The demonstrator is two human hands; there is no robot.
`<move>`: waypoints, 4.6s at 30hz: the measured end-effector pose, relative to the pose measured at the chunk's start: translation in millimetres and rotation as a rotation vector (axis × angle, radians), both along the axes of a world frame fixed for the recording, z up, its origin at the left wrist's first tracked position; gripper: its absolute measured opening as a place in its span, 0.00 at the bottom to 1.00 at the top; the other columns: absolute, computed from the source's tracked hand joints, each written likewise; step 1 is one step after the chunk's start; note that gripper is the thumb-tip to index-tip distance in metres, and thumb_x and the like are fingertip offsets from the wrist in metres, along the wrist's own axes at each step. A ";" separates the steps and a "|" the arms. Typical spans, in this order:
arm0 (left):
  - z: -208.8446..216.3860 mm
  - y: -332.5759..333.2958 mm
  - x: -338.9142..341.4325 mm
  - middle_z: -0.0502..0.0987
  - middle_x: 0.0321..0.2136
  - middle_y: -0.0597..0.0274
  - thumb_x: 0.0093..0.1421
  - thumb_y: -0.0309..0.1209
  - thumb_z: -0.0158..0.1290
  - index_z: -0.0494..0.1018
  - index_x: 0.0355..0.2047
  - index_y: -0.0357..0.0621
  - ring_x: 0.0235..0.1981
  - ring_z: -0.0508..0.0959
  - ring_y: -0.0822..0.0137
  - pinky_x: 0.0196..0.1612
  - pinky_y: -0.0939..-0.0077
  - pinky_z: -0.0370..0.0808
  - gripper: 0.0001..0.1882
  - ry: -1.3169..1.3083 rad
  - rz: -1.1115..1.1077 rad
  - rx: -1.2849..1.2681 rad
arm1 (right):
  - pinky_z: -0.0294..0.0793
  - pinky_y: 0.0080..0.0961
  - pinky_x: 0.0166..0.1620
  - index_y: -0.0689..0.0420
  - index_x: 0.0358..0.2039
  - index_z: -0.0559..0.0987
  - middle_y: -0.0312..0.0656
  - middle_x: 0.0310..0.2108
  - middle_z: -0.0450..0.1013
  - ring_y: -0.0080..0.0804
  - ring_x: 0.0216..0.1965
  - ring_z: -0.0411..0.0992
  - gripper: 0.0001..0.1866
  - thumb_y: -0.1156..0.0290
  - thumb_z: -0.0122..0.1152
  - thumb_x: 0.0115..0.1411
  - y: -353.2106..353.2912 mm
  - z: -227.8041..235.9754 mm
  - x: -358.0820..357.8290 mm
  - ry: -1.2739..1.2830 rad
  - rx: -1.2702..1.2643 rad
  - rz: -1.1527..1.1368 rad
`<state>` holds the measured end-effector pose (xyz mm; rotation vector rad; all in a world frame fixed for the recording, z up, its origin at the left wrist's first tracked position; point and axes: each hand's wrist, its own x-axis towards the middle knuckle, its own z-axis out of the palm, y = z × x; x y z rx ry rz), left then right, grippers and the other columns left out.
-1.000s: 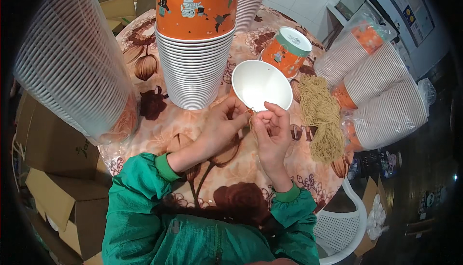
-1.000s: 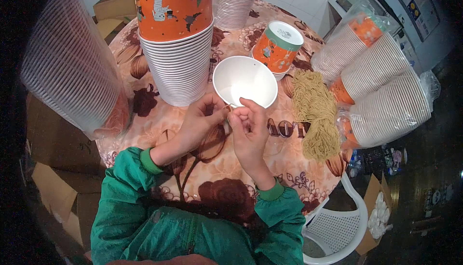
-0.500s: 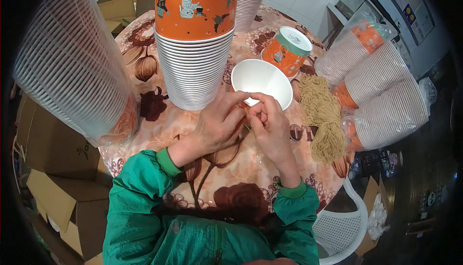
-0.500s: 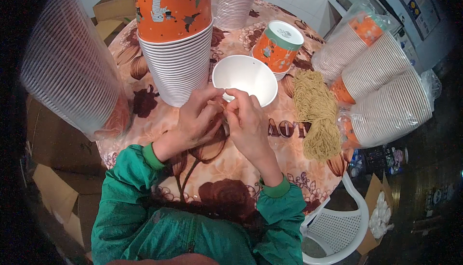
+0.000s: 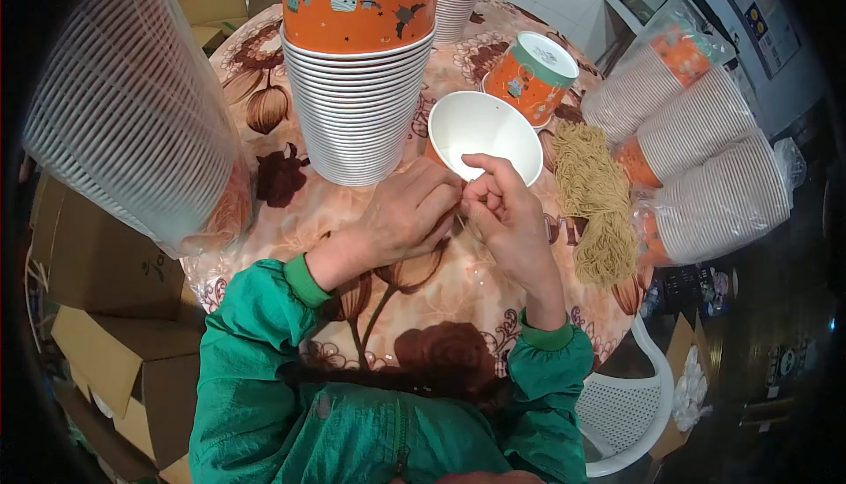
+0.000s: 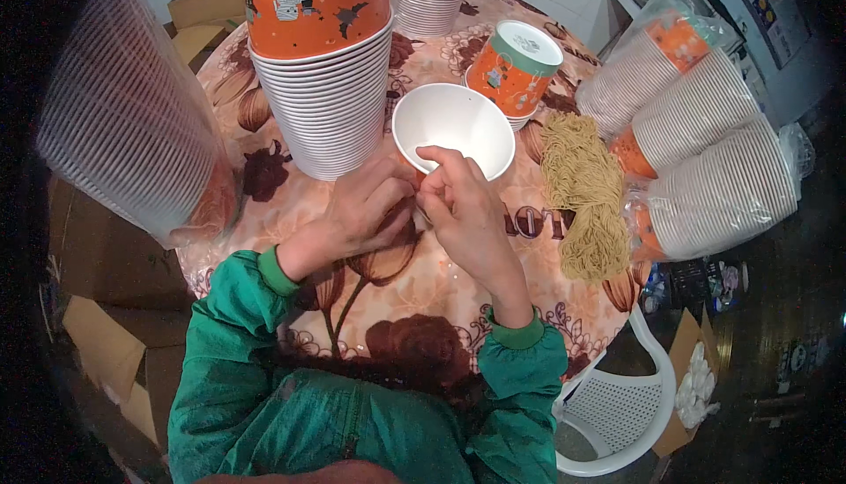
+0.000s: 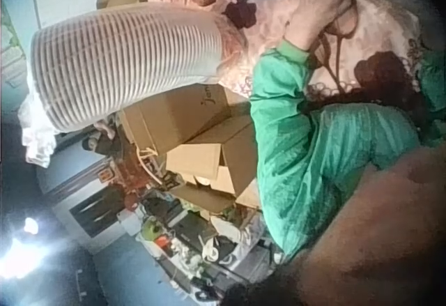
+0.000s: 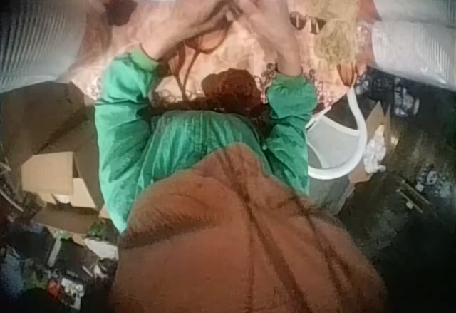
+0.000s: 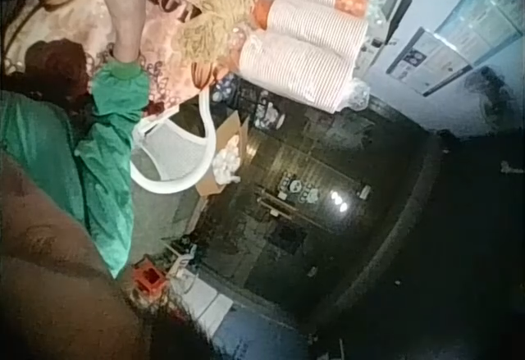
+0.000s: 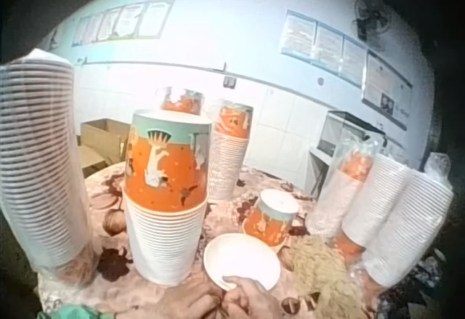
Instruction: Attaching rubber bands to paper cups in a manufacturing facility.
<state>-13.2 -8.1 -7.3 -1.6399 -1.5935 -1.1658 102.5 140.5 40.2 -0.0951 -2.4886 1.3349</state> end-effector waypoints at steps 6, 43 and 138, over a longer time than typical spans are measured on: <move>-7.1 3.6 11.0 0.73 0.30 0.58 0.53 0.20 0.60 0.70 0.36 0.40 0.31 0.76 0.57 0.33 0.70 0.73 0.12 -0.410 -0.046 0.030 | 0.72 0.24 0.35 0.54 0.54 0.76 0.35 0.33 0.71 0.24 0.31 0.69 0.21 0.81 0.63 0.59 -1.3 -9.6 -0.7 0.036 -0.011 -0.052; 7.0 -0.7 26.0 0.80 0.33 0.65 0.61 0.17 0.55 0.74 0.45 0.35 0.33 0.77 0.79 0.37 0.84 0.74 0.12 -1.430 -0.407 0.000 | 0.71 0.29 0.33 0.62 0.36 0.79 0.42 0.29 0.73 0.35 0.30 0.72 0.08 0.80 0.69 0.56 -17.2 -35.6 16.4 0.453 0.350 -0.238; -17.4 9.8 16.8 0.73 0.25 0.74 0.66 0.30 0.59 0.77 0.36 0.38 0.25 0.68 0.83 0.28 0.86 0.65 0.07 -1.448 -0.362 -0.208 | 0.64 0.13 0.24 0.60 0.42 0.76 0.42 0.31 0.80 0.14 0.19 0.65 0.05 0.73 0.57 0.70 -25.0 -77.3 32.7 0.111 -0.699 -0.186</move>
